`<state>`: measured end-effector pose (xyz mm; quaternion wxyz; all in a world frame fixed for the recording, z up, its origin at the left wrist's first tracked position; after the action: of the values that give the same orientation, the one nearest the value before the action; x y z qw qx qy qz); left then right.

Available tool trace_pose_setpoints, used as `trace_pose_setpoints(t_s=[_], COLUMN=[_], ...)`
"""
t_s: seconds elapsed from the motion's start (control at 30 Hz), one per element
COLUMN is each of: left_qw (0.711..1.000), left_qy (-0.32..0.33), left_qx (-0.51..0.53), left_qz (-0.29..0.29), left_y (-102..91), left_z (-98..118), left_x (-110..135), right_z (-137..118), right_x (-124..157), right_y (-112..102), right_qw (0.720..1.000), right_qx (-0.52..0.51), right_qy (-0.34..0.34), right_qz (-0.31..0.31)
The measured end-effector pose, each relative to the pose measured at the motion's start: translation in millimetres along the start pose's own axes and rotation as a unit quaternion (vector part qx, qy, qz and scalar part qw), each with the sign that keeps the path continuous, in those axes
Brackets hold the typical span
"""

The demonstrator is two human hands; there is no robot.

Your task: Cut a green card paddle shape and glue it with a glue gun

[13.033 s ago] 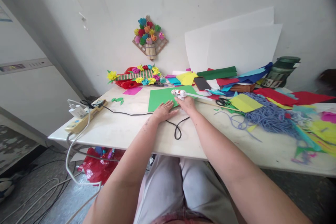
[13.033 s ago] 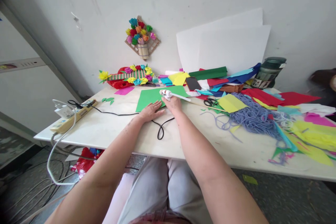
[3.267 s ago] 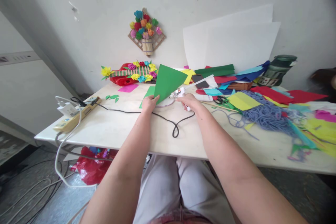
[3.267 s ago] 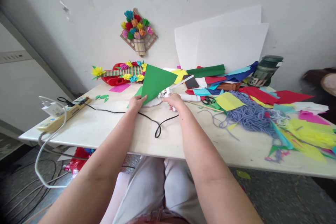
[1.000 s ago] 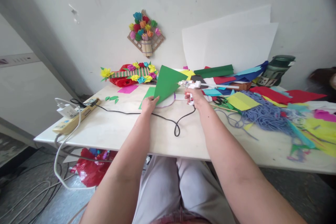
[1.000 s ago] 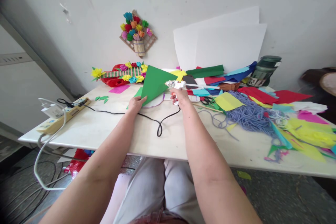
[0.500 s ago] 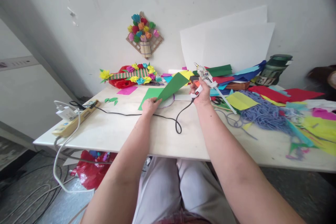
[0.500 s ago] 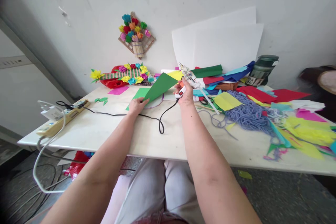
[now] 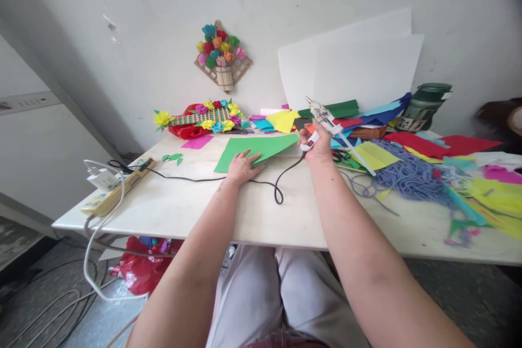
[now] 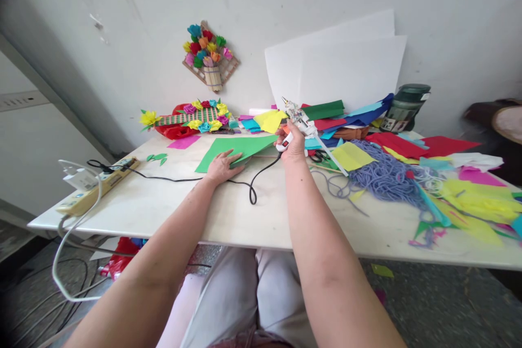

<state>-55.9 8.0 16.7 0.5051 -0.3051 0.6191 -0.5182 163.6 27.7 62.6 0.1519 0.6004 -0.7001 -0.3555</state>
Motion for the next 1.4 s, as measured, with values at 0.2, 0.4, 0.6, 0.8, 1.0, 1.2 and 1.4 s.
trace_pose_setpoints(t_s=[0.2, 0.4, 0.6, 0.8, 1.0, 1.2, 1.4], left_qw=[0.998, 0.996, 0.997, 0.997, 0.998, 0.997, 0.999], left_qy=[0.051, 0.056, 0.051, 0.044, 0.031, 0.028, -0.031], left_qx=[-0.017, -0.041, -0.044, -0.054, -0.039, 0.017, -0.001], left_qz=[-0.041, -0.055, -0.048, -0.045, -0.049, -0.067, -0.012], left_y=[6.9, 6.2, 3.6, 3.0, 6.9, 10.0, 0.9], left_z=[4, 8, 15, 20, 19, 18, 15], left_x=[-1, -1, -2, -2, -4, -1, 4], right_z=[-4, -4, -8, -7, -5, -10, -9], right_x=[1, 1, 4, 6, 7, 12, 15], right_y=[2, 3, 6, 9, 11, 17, 21], right_qw=[0.994, 0.988, 0.983, 0.976, 0.97, 0.956, 0.961], right_qx=[0.101, 0.138, 0.162, 0.203, 0.224, 0.258, 0.247], right_qy=[-0.036, -0.063, -0.074, -0.077, -0.094, -0.136, -0.123], right_qz=[0.009, 0.033, 0.042, 0.027, 0.021, -0.013, -0.028])
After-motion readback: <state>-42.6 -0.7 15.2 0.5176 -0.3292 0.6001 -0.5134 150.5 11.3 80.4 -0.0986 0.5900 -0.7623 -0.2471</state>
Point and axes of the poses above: each hand's wrist, its own x-axis away from the middle knuckle, its own y-axis out of the palm, z = x × y, the point moved 3 cm from there along -x, towards the middle knuckle, and after that the axes turned 1 degree about -z, right-handed, at the moved point
